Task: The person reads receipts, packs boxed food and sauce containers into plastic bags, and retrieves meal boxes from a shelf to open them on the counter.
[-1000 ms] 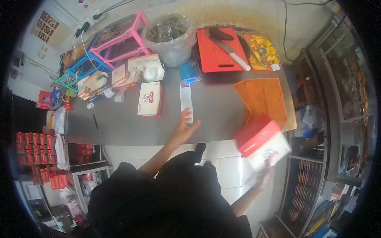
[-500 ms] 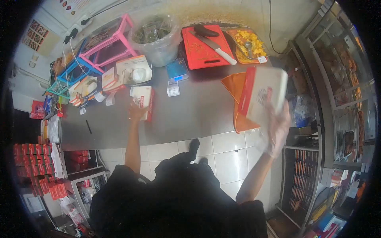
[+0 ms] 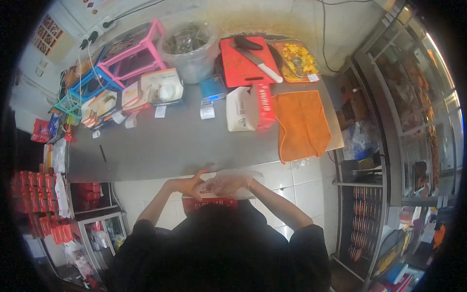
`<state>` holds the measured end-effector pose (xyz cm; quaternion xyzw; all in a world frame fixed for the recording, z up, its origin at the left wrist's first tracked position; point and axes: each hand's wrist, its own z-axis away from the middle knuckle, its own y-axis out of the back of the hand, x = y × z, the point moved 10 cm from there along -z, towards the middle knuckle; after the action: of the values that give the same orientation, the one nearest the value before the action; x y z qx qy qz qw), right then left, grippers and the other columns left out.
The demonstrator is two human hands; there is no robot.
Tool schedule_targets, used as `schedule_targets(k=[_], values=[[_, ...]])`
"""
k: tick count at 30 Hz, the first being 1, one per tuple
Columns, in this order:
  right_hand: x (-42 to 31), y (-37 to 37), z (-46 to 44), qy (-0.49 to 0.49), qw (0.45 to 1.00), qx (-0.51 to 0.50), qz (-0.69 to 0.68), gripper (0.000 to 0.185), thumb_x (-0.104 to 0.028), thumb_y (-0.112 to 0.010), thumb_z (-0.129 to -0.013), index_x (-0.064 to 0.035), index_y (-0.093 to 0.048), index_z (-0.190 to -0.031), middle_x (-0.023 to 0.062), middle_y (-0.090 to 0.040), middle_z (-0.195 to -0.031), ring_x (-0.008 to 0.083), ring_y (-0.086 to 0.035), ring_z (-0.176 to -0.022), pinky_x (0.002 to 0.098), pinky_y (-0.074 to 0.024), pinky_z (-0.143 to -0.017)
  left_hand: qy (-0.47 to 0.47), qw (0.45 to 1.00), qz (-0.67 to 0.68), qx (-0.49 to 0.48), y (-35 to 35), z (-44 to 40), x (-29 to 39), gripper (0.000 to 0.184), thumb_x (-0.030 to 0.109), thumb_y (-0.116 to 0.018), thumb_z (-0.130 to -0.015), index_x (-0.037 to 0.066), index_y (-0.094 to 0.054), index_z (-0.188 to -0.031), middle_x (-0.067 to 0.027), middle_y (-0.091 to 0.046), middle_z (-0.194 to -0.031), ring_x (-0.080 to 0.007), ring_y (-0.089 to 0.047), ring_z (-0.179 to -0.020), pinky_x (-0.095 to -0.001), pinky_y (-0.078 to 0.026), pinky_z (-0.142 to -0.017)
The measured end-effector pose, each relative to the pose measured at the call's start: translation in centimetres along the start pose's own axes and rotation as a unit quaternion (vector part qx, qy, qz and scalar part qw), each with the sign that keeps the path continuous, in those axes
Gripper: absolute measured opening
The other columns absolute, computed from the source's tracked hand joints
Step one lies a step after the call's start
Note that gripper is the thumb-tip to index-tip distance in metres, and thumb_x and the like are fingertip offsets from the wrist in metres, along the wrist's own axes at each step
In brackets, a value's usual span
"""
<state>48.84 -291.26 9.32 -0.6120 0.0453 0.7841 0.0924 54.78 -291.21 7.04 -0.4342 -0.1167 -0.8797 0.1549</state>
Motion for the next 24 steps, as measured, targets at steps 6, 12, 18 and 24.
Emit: schedule_targets(k=[6, 12, 18, 24], values=[[2.9, -0.1, 0.6, -0.093, 0.993, -0.049, -0.053, 0.059, -0.023, -0.06, -0.071, -0.0008, -0.042, -0.123, 0.0117, -0.051, -0.113, 0.0201, -0.045, -0.107, 0.0295, -0.032, -0.095, 0.115, 0.927, 0.217, 0.284, 2.3, 1.6, -6.4, 0.091, 0.052, -0.061, -0.073, 0.014, -0.005, -0.134, -0.0216, -0.025, -0.133, -0.0338, -0.026, -0.124, -0.0439, -0.029, -0.097], [7.4, 0.1, -2.7, -0.137, 0.954, 0.033, 0.264, 0.027, -0.015, -0.059, -0.07, 0.0012, -0.056, -0.091, 0.0169, -0.06, -0.086, 0.0231, -0.058, -0.081, 0.0333, -0.0429, -0.074, 0.12, 0.829, 0.316, 0.445, -2.2, 3.6, -9.0, 0.106, 0.054, -0.065, -0.068, 0.008, 0.003, -0.135, -0.0198, -0.014, -0.136, -0.0347, -0.022, -0.124, -0.0454, -0.025, -0.099], [-2.0, 5.7, 6.4, -0.042, 0.849, 0.409, 0.331, 0.019, -0.009, -0.056, -0.07, 0.0007, -0.059, -0.086, 0.0193, -0.059, -0.079, 0.0314, -0.058, -0.076, 0.035, -0.046, -0.068, 0.031, 0.685, 0.199, 0.7, 2.7, 4.9, -2.2, 0.09, 0.049, -0.06, -0.075, -0.003, -0.015, -0.132, -0.0208, -0.024, -0.134, -0.0321, -0.025, -0.123, -0.0391, -0.019, -0.103], [-2.5, 5.7, 20.3, 0.059, 0.805, 0.548, -0.219, 0.031, -0.024, -0.056, -0.079, 0.0045, -0.059, -0.091, 0.0135, -0.06, -0.091, 0.0203, -0.057, -0.088, 0.0311, -0.0434, -0.08, -0.038, 0.886, 0.336, 0.317, 1.5, -11.4, -1.3, 0.074, 0.059, -0.03, -0.085, -0.002, -0.035, -0.126, -0.0167, -0.037, -0.129, -0.0273, -0.034, -0.12, -0.0339, -0.03, -0.096]])
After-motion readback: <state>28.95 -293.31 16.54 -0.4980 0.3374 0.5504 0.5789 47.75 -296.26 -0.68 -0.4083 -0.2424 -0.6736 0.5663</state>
